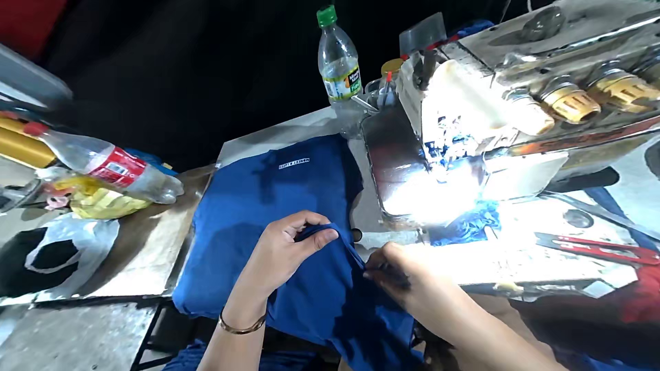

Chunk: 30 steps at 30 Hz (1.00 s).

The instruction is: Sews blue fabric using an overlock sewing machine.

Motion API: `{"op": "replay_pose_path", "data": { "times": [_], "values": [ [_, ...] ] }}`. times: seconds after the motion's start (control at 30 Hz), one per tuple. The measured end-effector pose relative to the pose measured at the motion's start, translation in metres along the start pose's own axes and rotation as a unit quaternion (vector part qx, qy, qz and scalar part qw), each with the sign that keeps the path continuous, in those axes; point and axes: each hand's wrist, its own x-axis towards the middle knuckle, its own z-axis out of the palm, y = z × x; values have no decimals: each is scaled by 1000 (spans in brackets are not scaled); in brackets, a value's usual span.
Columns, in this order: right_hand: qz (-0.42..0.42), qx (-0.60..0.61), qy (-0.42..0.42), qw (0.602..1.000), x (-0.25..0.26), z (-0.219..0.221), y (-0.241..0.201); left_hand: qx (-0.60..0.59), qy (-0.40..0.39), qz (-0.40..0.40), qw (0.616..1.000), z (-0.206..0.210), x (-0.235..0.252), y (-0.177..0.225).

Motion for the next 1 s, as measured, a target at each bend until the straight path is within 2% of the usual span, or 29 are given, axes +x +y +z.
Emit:
{"op": "replay_pose_path", "data": {
  "times": [0.13,0.27,0.57,0.73,0.87,1.0],
  "values": [
    [-2,10,-7,1000,0,-1,-5,35,19,-1,999,1,0,2],
    [-20,-37,10,999,1,6,-6,55,35,-1,998,5,-1,5],
    [5,-45,20,999,4,17,-12,124,88,29,988,8,-6,10],
    [21,0,2,1000,3,10,-13,122,118,26,985,7,-8,7],
    [-1,11,51,999,1,3,-11,101,138,19,985,5,-11,4],
    [-26,-3,56,998,3,-3,-13,103,168,16,980,6,-18,2]
  ]
}}
